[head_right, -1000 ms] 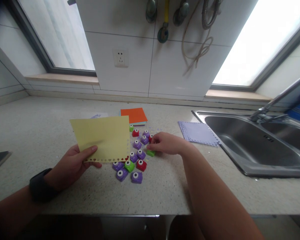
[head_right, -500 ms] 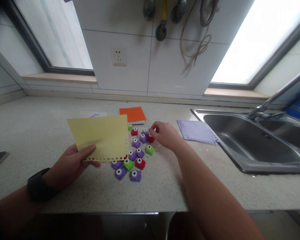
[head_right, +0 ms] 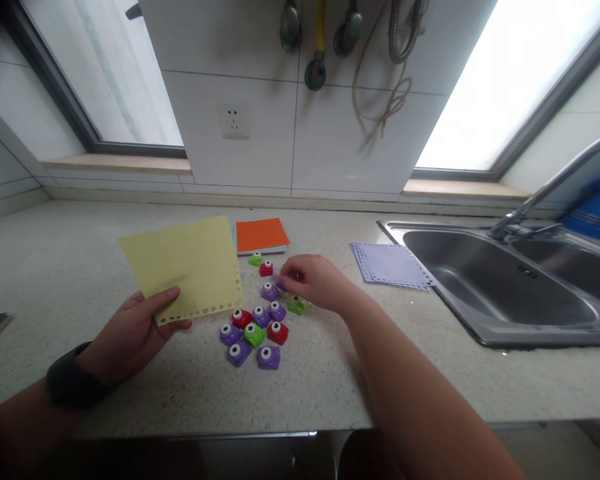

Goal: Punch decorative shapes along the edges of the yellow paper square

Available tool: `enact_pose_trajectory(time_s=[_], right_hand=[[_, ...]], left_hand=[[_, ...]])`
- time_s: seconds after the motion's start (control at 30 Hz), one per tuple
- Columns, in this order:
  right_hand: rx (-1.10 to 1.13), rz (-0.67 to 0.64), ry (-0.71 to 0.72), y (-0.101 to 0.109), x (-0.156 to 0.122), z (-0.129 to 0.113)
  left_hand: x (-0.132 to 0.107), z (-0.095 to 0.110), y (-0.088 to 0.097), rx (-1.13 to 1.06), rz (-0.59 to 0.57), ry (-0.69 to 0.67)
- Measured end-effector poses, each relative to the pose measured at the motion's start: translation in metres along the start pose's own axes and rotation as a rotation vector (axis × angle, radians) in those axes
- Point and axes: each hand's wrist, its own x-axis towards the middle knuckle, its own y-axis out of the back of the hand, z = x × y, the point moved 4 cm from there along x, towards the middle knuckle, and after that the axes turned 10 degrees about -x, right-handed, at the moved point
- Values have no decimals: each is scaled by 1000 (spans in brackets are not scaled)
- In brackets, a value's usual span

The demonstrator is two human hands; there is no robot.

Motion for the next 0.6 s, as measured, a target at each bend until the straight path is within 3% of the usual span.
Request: enact_pose_trajectory(time_s=[0.1, 0.17, 0.43, 0.6], right_hand=[[-49, -57, 117, -3, 0, -10], [-73, -25, 132, -5, 1, -10], [-141, 207, 25, -15, 7, 10], [-168, 79, -11, -28, 12, 16]], left_hand=[[1, -2, 0, -40, 9, -10], [3, -3, 1, -87, 38, -37], [15, 10, 12, -294, 172, -138], [22, 19, 19, -316, 197, -199]])
